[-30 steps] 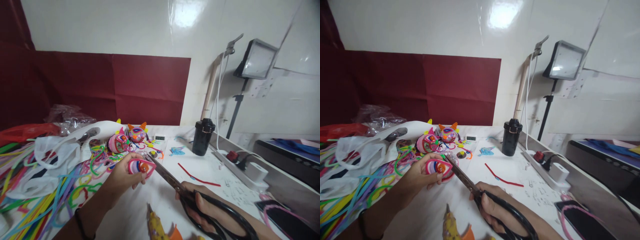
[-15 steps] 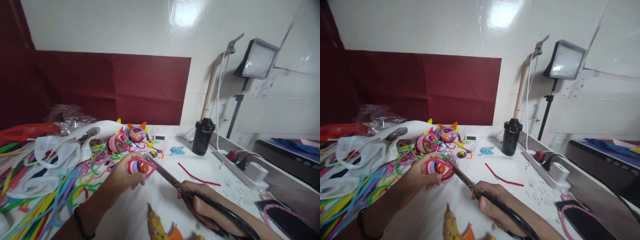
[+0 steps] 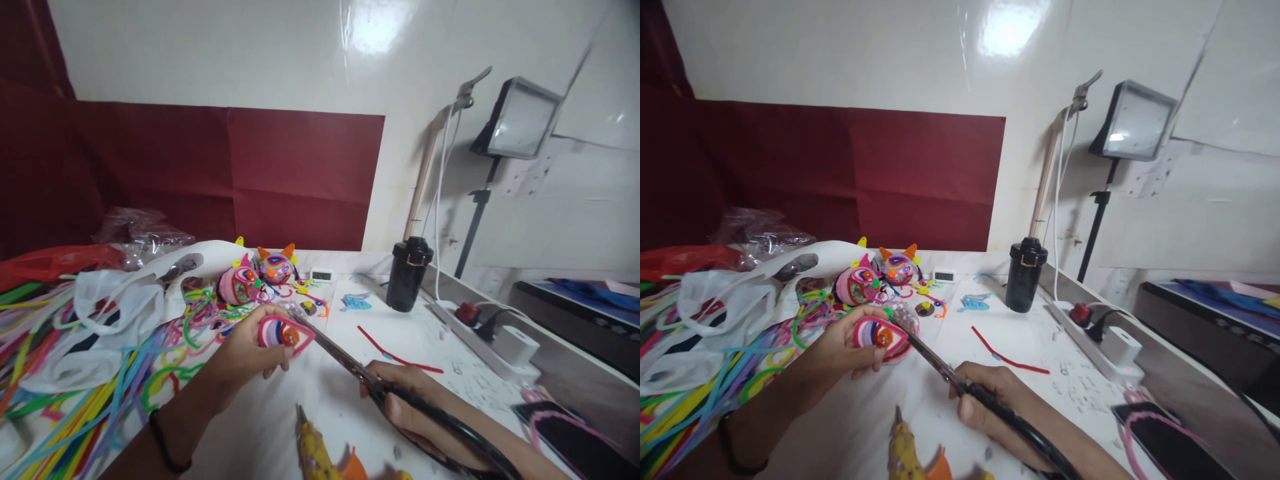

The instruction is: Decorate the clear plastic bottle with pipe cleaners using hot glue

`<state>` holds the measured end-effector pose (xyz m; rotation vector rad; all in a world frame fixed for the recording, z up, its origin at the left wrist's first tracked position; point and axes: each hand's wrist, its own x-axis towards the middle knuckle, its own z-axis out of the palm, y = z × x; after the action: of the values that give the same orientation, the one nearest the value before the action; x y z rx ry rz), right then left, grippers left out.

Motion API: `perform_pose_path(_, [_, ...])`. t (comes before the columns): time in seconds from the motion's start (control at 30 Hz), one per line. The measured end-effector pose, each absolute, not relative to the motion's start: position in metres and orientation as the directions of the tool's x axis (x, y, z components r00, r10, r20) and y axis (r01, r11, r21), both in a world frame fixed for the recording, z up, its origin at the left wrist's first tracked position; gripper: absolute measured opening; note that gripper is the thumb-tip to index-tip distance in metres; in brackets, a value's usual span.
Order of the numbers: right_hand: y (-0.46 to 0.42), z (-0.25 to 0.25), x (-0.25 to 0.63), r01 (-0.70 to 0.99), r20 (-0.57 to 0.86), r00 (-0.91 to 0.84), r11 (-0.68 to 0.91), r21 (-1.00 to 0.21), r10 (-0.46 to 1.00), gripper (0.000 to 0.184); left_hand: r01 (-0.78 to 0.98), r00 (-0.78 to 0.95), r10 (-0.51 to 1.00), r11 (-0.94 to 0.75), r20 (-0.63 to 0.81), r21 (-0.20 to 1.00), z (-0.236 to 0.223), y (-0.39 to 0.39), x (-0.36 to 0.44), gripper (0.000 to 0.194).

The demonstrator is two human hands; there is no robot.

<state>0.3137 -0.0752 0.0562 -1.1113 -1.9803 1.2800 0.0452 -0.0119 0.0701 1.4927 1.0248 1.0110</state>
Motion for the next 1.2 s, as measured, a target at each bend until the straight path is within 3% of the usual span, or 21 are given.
perform_pose_path(0.2, [-0.067,0.049,0.319,0.401,0.117,-0.528,0.368,-0.839,0.841,0.058,0.116,0.285,0.955,-0.113,0.076,0.987,0.066,-0.008,0.044,0.042])
perform_pose_path(0.3, [-0.059,0.043,0.324,0.523,0.139,-0.45,0.387,-0.759,0.882,0.052,0.107,0.291,0.953,-0.119,0.083,0.987,0.065,-0.007,0.044,0.042])
perform_pose_path(0.53, [-0.045,0.04,0.329,0.851,0.133,-0.182,0.223,-0.475,0.974,0.042,0.112,0.3,0.952,-0.103,0.065,0.988,0.07,-0.013,0.049,0.043])
perform_pose_path(0.7, [-0.037,0.031,0.337,0.946,0.1,-0.1,0.126,-0.299,0.99,0.039,0.095,0.324,0.943,-0.104,0.068,0.99,0.066,-0.012,0.048,0.047])
perform_pose_path(0.83, [-0.034,0.026,0.339,0.976,0.057,-0.075,0.085,-0.203,0.996,0.049,0.032,0.363,0.927,-0.109,0.09,0.994,0.063,-0.011,0.047,0.046])
perform_pose_path(1.03, [-0.033,0.024,0.344,0.974,0.001,-0.092,0.09,-0.205,0.996,0.044,-0.004,0.402,0.913,-0.075,0.07,0.997,0.062,-0.011,0.048,0.04])
perform_pose_path(1.13, [-0.035,0.026,0.344,0.968,0.068,-0.099,0.111,-0.224,0.993,0.038,-0.022,0.407,0.91,-0.073,0.075,0.997,0.061,-0.012,0.05,0.037])
perform_pose_path(1.2, [-0.038,0.032,0.34,0.934,0.16,-0.099,0.147,-0.325,0.982,0.033,-0.016,0.409,0.91,-0.068,0.068,0.998,0.062,-0.013,0.052,0.037])
